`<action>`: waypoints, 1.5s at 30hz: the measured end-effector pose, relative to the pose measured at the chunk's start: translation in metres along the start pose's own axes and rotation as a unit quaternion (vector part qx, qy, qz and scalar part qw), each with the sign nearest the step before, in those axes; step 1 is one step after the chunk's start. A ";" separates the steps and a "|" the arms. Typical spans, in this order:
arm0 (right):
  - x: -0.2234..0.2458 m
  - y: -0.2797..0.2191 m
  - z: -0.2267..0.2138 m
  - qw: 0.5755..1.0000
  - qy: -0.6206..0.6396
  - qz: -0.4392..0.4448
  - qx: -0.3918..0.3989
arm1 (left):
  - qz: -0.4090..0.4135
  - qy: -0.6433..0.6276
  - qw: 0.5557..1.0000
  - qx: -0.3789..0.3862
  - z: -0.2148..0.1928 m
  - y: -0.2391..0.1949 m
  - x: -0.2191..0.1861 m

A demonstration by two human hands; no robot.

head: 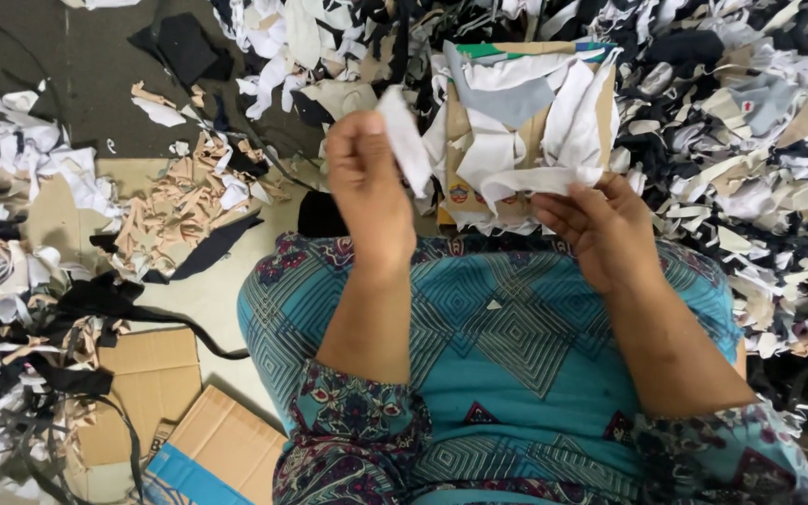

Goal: The person sits on the floor surrounded by piles of fabric scraps and sorts through them by hand. They pick up pieces of white and black fabric, separate them, and place them into a cardboard box.

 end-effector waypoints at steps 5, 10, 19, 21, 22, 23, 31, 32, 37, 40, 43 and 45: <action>0.002 0.000 -0.004 1.000 0.024 0.014 -0.007 | -0.047 0.019 0.994 0.098 0.029 -0.022 -0.010; -0.033 0.050 -0.076 0.975 -0.182 -0.115 -0.061 | -0.025 0.210 0.963 0.169 0.025 -0.033 0.024; 0.023 -0.004 -0.002 0.926 -0.247 -0.274 0.080 | -0.083 0.128 0.950 0.271 0.054 -0.069 0.024; 0.029 -0.017 0.022 0.934 -0.223 -0.262 0.093 | -0.084 0.124 0.949 0.276 0.055 -0.075 0.028; 0.032 -0.023 0.034 0.941 -0.201 -0.251 0.105 | -0.085 0.118 0.949 0.281 0.057 -0.078 0.031; 0.039 -0.017 0.035 0.941 -0.200 -0.253 0.105 | -0.083 0.118 0.949 0.282 0.056 -0.078 0.030; 0.102 0.015 0.046 0.917 -0.251 -0.277 0.140 | -0.118 0.379 0.822 0.410 0.062 -0.072 0.018; 0.102 0.022 0.050 0.917 -0.250 -0.277 0.142 | -0.118 0.380 0.822 0.408 0.060 -0.070 0.020; 0.095 0.061 0.075 0.924 -0.229 -0.269 0.142 | 0.060 0.467 0.800 0.371 0.050 -0.047 0.013; 0.083 0.081 0.087 0.909 -0.211 -0.311 0.180 | -0.058 0.508 0.782 0.357 0.041 -0.042 0.014; 0.090 0.079 0.087 0.918 -0.237 -0.281 0.146 | -0.069 0.447 0.810 0.373 0.046 -0.045 0.014; 0.092 0.081 0.071 0.924 -0.252 -0.269 0.104 | -0.095 0.437 0.814 0.370 0.047 -0.041 0.014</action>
Point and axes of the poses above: each hand's wrist, its own y-axis towards the middle knuckle, its own z-axis out of the palm, x = y × z, the point moved 6 cm from there along y, towards the middle knuckle, and after that the axes turned 7 degrees about -x, right-handed, at the moved point
